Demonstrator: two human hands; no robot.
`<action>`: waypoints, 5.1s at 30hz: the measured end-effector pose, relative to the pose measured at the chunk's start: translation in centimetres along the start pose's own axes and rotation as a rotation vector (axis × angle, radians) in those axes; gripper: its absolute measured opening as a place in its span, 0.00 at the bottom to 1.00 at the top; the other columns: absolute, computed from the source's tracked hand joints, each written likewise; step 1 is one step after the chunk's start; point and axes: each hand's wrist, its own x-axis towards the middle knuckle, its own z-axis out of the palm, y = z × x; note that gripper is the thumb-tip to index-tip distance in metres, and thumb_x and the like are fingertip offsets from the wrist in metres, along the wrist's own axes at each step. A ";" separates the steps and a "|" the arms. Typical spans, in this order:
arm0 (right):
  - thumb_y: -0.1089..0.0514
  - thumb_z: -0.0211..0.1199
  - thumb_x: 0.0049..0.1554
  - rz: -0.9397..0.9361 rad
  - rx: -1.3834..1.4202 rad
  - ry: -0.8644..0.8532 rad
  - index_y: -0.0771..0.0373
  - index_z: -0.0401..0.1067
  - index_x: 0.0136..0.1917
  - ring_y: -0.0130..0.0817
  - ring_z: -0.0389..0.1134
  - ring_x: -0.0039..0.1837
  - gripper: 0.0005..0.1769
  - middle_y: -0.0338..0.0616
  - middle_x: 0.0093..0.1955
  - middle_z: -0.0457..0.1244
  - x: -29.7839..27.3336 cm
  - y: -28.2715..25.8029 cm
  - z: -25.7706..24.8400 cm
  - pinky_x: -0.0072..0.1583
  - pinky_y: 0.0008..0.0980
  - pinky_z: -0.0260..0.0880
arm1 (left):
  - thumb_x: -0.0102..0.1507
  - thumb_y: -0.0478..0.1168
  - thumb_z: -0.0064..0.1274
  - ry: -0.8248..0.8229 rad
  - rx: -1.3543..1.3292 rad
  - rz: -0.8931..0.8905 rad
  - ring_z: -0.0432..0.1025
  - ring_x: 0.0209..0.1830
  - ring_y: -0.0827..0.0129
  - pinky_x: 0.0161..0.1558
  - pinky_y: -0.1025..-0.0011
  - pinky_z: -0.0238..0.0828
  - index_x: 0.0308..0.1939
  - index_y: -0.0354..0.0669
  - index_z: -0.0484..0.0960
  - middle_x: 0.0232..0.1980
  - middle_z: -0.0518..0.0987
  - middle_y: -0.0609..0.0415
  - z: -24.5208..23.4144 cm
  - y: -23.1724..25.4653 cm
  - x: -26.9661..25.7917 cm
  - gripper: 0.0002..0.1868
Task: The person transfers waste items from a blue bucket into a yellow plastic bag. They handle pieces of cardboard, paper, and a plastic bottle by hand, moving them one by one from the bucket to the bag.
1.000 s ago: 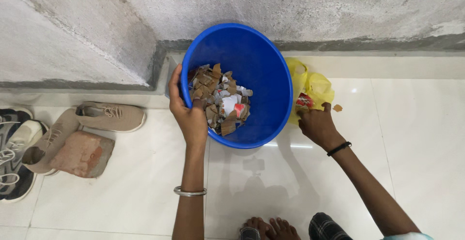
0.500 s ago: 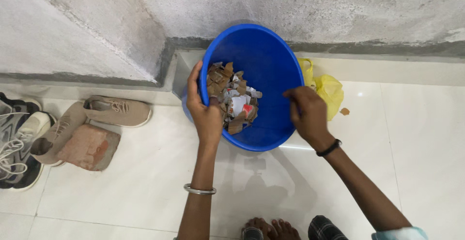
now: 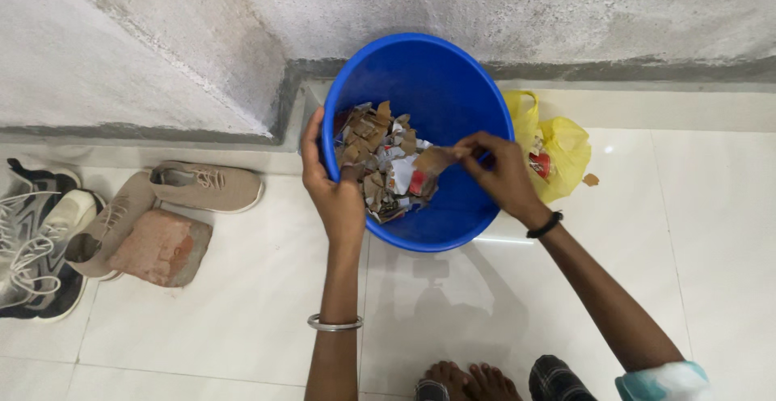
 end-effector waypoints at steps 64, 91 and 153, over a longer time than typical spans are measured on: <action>0.48 0.68 0.54 -0.138 -0.520 -0.499 0.57 0.75 0.57 0.48 0.61 0.65 0.20 0.46 0.60 0.64 3.3 2.9 7.0 0.62 0.47 0.63 | 0.54 0.16 0.37 -0.085 0.036 -0.025 0.67 0.75 0.60 0.76 0.64 0.59 0.72 0.39 0.69 0.73 0.72 0.45 0.3 0.6 -0.3 0.41; 0.61 0.52 0.71 0.343 0.099 0.498 0.69 0.58 0.59 0.34 0.65 0.40 0.09 0.54 0.40 0.64 -6.2 15.0 -5.2 0.44 0.35 0.64 | 0.53 0.15 0.36 -0.060 0.020 0.041 0.65 0.76 0.58 0.79 0.61 0.56 0.73 0.36 0.67 0.74 0.69 0.44 2.8 0.3 -0.8 0.42; 0.64 0.67 0.50 0.016 -0.304 -0.584 0.57 0.77 0.54 0.41 0.73 0.50 0.17 0.45 0.45 0.71 1.2 2.6 4.0 0.52 0.39 0.72 | 0.56 0.16 0.37 -0.074 0.075 0.016 0.66 0.74 0.58 0.76 0.64 0.57 0.71 0.38 0.69 0.72 0.72 0.45 1.6 0.7 -1.0 0.38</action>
